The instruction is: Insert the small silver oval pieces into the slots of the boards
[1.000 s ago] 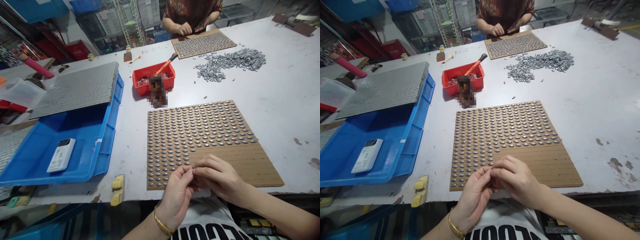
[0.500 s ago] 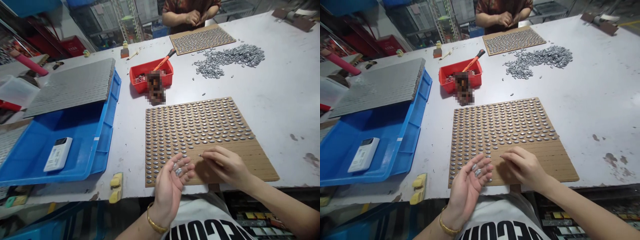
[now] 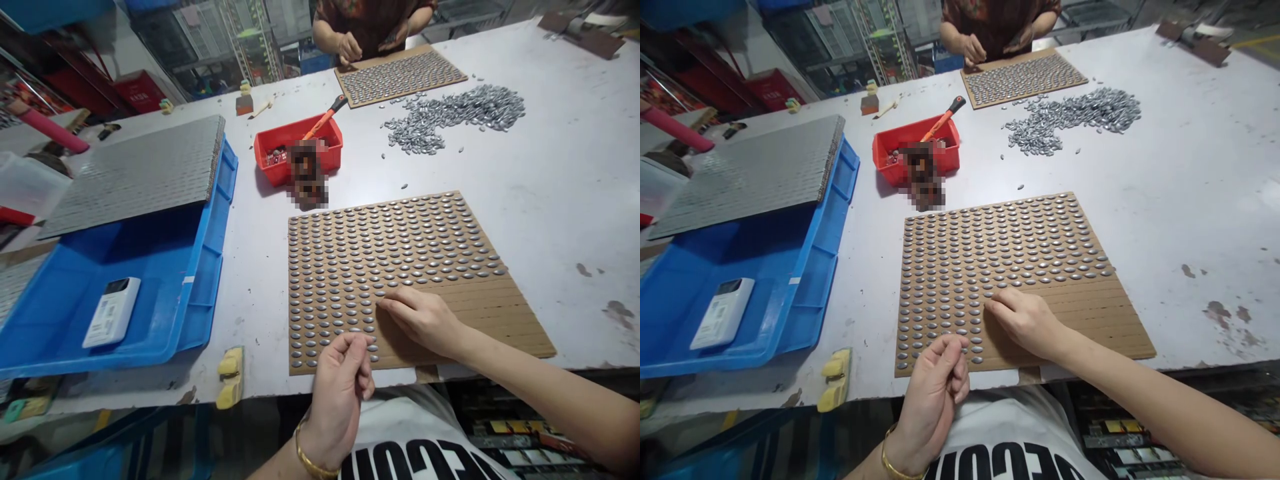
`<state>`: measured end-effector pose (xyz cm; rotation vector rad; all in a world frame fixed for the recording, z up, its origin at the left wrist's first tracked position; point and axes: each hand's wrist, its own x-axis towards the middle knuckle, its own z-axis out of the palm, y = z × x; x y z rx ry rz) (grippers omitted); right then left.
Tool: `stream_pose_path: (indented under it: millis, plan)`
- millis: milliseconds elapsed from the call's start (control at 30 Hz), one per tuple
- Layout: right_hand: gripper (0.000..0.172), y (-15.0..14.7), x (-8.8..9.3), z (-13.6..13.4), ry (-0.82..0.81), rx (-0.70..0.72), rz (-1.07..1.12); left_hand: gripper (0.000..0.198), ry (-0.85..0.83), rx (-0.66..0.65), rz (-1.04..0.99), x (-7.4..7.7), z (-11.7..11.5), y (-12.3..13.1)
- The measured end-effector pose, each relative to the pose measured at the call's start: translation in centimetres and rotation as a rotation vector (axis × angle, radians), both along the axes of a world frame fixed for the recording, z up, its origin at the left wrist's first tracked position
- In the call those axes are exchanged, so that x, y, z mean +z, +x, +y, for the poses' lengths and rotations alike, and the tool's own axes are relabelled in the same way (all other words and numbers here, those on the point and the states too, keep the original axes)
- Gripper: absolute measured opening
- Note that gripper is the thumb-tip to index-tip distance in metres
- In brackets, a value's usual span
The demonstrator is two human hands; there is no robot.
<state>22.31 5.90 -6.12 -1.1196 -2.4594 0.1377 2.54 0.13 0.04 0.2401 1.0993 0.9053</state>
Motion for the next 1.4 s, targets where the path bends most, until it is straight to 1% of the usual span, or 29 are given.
stream_pose_path:
  millis: [167, 267, 333, 433, 567, 633, 700, 733, 800, 967, 1033, 1133, 1200, 1233, 1300, 1400]
  plan:
    - [0.025, -0.1, 0.0, 0.2, 0.0, 0.033, -0.081, 0.028, -0.042, 0.019, -0.049, -0.4, -0.1, 0.0]
    - [0.025, -0.1, 0.0, 0.3, -0.026, 0.034, -0.069, 0.029, -0.023, -0.003, -0.068, -0.4, 0.0, 0.1]
    - [0.026, -0.1, 0.4, 0.3, -0.057, 0.021, -0.015, 0.025, -0.005, -0.007, -0.059, -0.5, 0.2, 0.1]
    - [0.023, -0.4, 1.9, -0.1, -0.184, -0.003, 0.191, 0.021, 0.003, 0.009, -0.041, -0.6, 0.4, 0.3]
    - [0.017, -1.3, 4.1, -1.6, -0.457, 0.034, 0.54, 0.023, 0.0, 0.043, -0.044, -0.6, 0.7, 0.8]
    - [0.014, -1.9, 4.5, -2.4, -0.579, 0.014, 0.67, 0.023, 0.008, 0.062, -0.059, -0.5, 0.8, 1.1]
    - [0.013, -2.4, 4.4, -3.0, -0.643, -0.022, 0.774, 0.022, 0.019, 0.077, -0.069, -0.5, 0.9, 1.4]
    - [0.014, -2.6, 4.2, -3.2, -0.638, -0.04, 0.812, 0.022, 0.024, 0.08, -0.074, -0.5, 0.8, 1.6]
    - [0.018, -2.9, 3.9, -3.6, -0.572, -0.059, 0.821, 0.021, 0.034, 0.067, -0.083, -0.6, 0.7, 1.7]
    - [0.033, -2.4, 3.3, -4.5, -0.26, -0.003, 0.574, 0.016, 0.059, -0.005, -0.081, -0.6, 0.4, 1.8]
    - [0.036, -2.1, 3.1, -4.7, -0.169, -0.005, 0.505, 0.017, 0.064, -0.047, -0.085, -0.4, 0.3, 1.7]
    - [0.034, -1.5, 2.5, -4.4, -0.163, -0.029, 0.466, 0.027, 0.037, -0.096, -0.099, -0.2, 0.0, 1.3]
    - [0.031, -1.0, 1.9, -3.9, -0.16, -0.058, 0.448, 0.035, 0.003, -0.066, -0.105, -0.1, -0.2, 1.0]
    - [0.03, -0.8, 1.5, -3.5, -0.145, -0.074, 0.426, 0.036, -0.011, -0.037, -0.103, 0.0, -0.3, 0.8]
    - [0.028, -0.4, 0.7, -2.7, -0.111, -0.087, 0.345, 0.03, -0.026, 0.018, -0.094, 0.0, -0.5, 0.4]
    - [0.027, -0.2, 0.0, -1.9, -0.088, -0.038, 0.191, 0.018, -0.04, 0.055, -0.1, 0.0, -0.5, 0.0]
